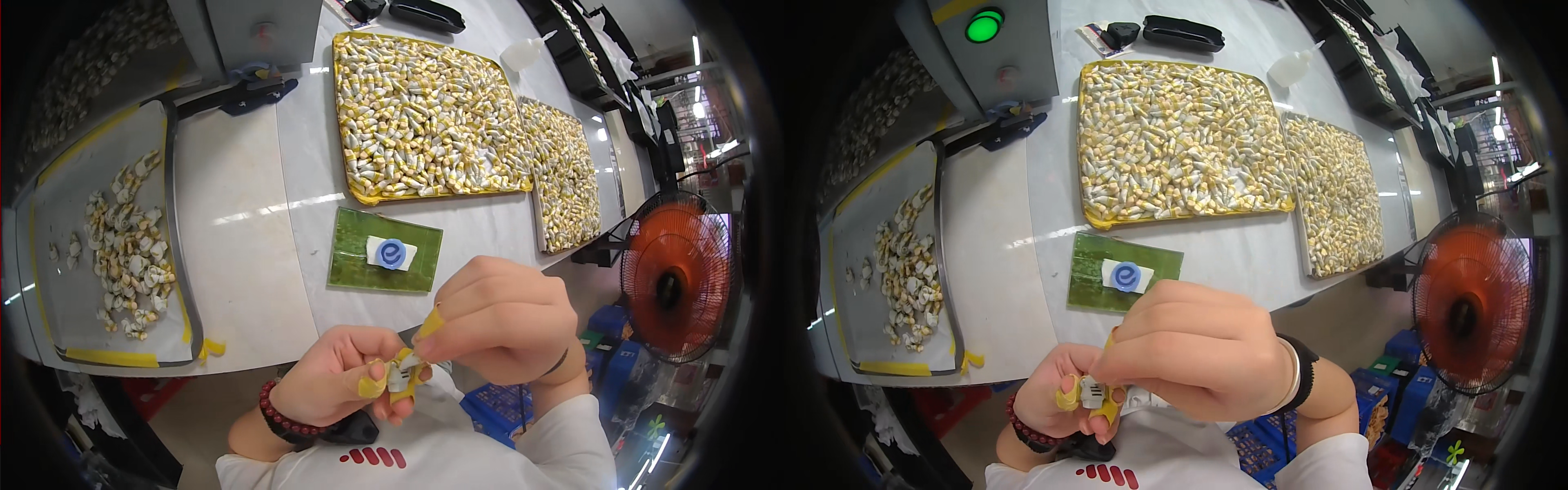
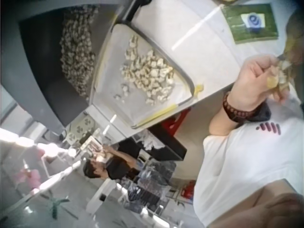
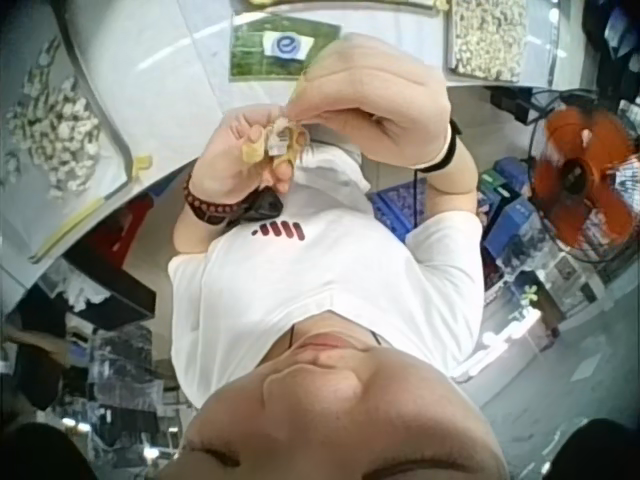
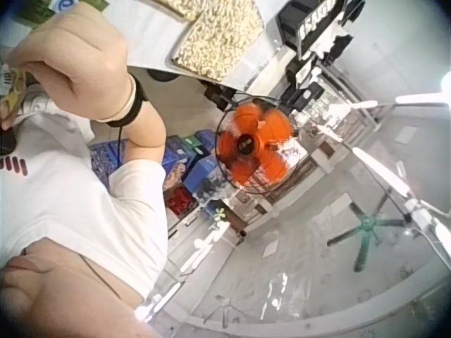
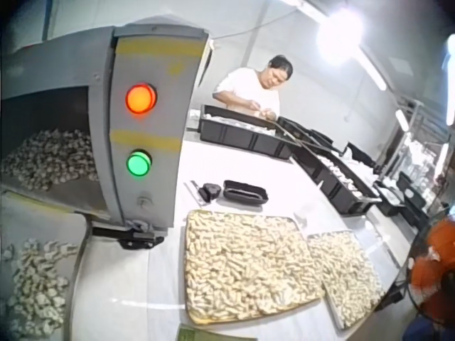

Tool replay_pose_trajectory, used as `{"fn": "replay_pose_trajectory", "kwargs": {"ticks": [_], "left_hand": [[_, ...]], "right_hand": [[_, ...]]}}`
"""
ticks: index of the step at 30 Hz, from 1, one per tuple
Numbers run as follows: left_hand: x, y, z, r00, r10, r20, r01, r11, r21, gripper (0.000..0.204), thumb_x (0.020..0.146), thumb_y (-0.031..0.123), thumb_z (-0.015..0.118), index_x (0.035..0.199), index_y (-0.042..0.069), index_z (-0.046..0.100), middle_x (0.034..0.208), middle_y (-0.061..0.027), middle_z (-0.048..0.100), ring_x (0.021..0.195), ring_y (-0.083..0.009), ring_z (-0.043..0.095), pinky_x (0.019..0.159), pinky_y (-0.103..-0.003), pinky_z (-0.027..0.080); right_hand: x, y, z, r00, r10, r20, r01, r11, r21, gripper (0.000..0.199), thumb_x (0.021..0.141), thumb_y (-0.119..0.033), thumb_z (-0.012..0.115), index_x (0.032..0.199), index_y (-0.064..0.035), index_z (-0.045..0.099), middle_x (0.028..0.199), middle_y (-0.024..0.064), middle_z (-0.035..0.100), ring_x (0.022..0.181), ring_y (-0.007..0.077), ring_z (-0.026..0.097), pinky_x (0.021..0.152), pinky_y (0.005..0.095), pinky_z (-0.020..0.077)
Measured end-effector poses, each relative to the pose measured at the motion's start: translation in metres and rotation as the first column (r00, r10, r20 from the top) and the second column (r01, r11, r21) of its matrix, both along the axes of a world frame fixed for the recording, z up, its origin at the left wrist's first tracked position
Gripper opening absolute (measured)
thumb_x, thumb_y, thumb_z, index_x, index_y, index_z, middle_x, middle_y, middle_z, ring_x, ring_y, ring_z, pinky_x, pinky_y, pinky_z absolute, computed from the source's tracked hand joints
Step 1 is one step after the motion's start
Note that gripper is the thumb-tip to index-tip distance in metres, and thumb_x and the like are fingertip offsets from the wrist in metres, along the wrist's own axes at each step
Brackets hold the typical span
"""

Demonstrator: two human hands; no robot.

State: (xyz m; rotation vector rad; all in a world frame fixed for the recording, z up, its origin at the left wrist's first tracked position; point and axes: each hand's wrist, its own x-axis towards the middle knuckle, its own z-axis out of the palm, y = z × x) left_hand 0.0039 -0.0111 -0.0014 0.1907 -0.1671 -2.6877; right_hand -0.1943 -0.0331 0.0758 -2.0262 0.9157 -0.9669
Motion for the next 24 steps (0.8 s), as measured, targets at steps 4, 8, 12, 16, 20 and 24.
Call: {"fn": "replay_pose_trajectory", "kwargs": {"ticks": [4,8,12,16,20,24], "left_hand": [[-0.003,-0.001,0.000,0.996,-0.066,-0.053,0.067,0.998,0.018,0.039,0.089,0.029,0.059,0.108,-0.004,0.054,0.106,-0.0108,0.060,0.072,-0.0101,0.063,0.057,-0.017,0.047],[-0.008,0.003,-0.001,0.989,-0.058,-0.137,0.068,0.996,0.066,0.037,0.090,0.027,0.059,0.110,-0.003,0.053,0.105,-0.0102,0.060,0.072,-0.0095,0.063,0.057,-0.016,0.046],[-0.008,0.002,0.006,0.994,-0.085,-0.074,0.090,0.994,0.066,0.034,0.090,0.025,0.059,0.109,-0.003,0.054,0.105,-0.0099,0.060,0.069,-0.0083,0.061,0.057,-0.015,0.044],[-0.011,-0.001,0.015,0.993,-0.070,0.100,0.070,0.998,0.003,0.048,0.083,0.031,0.067,0.102,-0.011,0.055,0.084,-0.0165,0.062,0.051,-0.0134,0.055,0.045,-0.026,0.043],[-0.008,0.000,0.009,0.996,-0.080,0.035,0.081,0.996,-0.027,0.031,0.088,0.021,0.061,0.102,-0.006,0.055,0.090,-0.0113,0.062,0.062,-0.0093,0.058,0.054,-0.019,0.044],[-0.008,-0.003,0.016,0.998,0.014,0.062,-0.007,0.994,-0.112,0.023,0.086,0.011,0.062,0.103,-0.003,0.055,0.089,-0.0061,0.063,0.068,-0.0090,0.060,0.063,-0.019,0.047]], "right_hand": [[0.002,0.000,-0.005,0.998,-0.053,-0.027,0.051,0.997,-0.066,0.011,0.064,0.000,0.070,0.073,-0.0054,0.070,0.069,0.0042,0.063,0.061,0.0187,0.058,0.054,0.0268,0.0476],[-0.004,-0.003,-0.005,0.998,0.055,-0.019,-0.057,0.995,-0.083,0.016,0.065,0.004,0.066,0.080,-0.0006,0.067,0.076,0.0081,0.062,0.066,0.0222,0.058,0.058,0.0291,0.0487],[-0.006,0.000,-0.003,0.996,0.088,-0.001,-0.088,0.993,-0.081,0.019,0.065,0.004,0.067,0.084,0.0022,0.065,0.079,0.0102,0.061,0.068,0.0241,0.058,0.058,0.0303,0.0491],[-0.007,0.002,-0.003,0.996,0.082,0.035,-0.080,0.996,-0.050,0.020,0.065,0.003,0.068,0.084,0.0025,0.065,0.079,0.0105,0.061,0.068,0.0238,0.058,0.057,0.0296,0.0490],[-0.009,0.005,-0.001,0.997,0.075,0.007,-0.074,0.995,-0.069,0.019,0.065,0.003,0.067,0.084,0.0021,0.066,0.077,0.0102,0.060,0.068,0.0233,0.059,0.057,0.0295,0.0490],[-0.007,0.013,0.004,0.998,0.002,-0.064,-0.009,0.994,-0.107,0.020,0.065,0.000,0.067,0.085,0.0008,0.067,0.076,0.0099,0.060,0.067,0.0232,0.058,0.057,0.0289,0.0488]]}}
